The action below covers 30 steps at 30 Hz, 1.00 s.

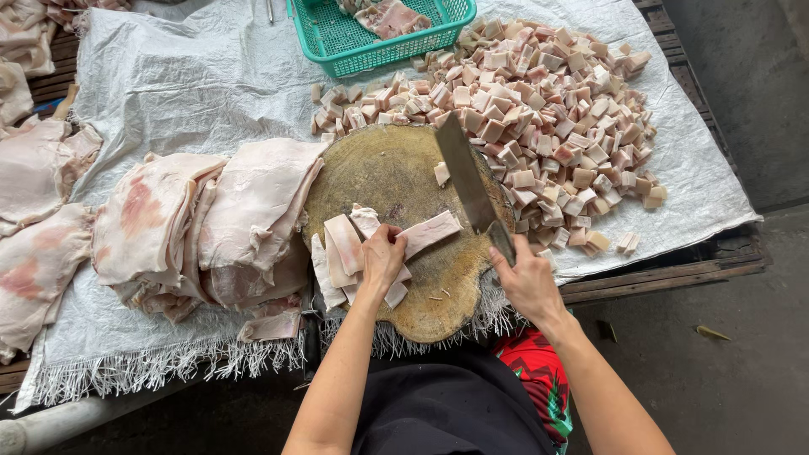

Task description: The person is dicing large sheets of pork skin and fat on a wooden cutting board using a cleaver.

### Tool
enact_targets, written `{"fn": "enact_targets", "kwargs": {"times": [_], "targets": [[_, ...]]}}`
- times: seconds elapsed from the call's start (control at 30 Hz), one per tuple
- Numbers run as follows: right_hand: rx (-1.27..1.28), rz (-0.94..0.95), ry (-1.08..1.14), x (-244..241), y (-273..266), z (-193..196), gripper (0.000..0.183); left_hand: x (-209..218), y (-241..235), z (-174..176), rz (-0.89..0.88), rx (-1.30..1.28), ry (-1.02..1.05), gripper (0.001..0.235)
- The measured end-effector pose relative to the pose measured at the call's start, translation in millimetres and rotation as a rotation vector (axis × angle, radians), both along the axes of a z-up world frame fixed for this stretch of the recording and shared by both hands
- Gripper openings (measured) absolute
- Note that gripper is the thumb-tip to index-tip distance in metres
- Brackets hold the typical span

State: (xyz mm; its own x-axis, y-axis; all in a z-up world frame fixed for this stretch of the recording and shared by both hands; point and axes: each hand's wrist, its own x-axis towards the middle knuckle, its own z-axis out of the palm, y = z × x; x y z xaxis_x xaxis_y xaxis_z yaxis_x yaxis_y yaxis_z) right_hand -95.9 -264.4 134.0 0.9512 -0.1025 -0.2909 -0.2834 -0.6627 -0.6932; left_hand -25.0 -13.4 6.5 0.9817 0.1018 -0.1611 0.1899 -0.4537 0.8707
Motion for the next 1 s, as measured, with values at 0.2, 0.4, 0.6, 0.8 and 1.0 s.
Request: {"fn": "enact_targets", "kwargs": {"times": [0.2, 0.4, 0.6, 0.8, 1.0], "targets": [[0.054, 0.053, -0.42, -5.9, 6.5, 15.7, 0.032, 6.1, -11.7, -2.7, 0.014, -0.121, 0.061, 0.026], [-0.391, 0.211, -0.224, -2.5, 17.9, -85.4, 0.039, 11.9, -3.6, -16.6, -0.015, 0.063, -0.099, 0.028], [0.039, -0.022, 0.222, 9.9, 5.1, -26.8, 0.042, 9.7, -1.7, -12.5, -0.021, 0.017, 0.023, 0.029], [0.083, 0.001, -0.197, 5.2, 10.1, 25.5, 0.044, 18.4, -18.5, -17.2, -0.031, -0.112, 0.054, 0.023], [-0.074, 0.125, -0.297, 2.8, 17.9, -44.5, 0.036, 21.5, -22.9, -14.2, -0.045, -0.125, 0.028, 0.023]]}}
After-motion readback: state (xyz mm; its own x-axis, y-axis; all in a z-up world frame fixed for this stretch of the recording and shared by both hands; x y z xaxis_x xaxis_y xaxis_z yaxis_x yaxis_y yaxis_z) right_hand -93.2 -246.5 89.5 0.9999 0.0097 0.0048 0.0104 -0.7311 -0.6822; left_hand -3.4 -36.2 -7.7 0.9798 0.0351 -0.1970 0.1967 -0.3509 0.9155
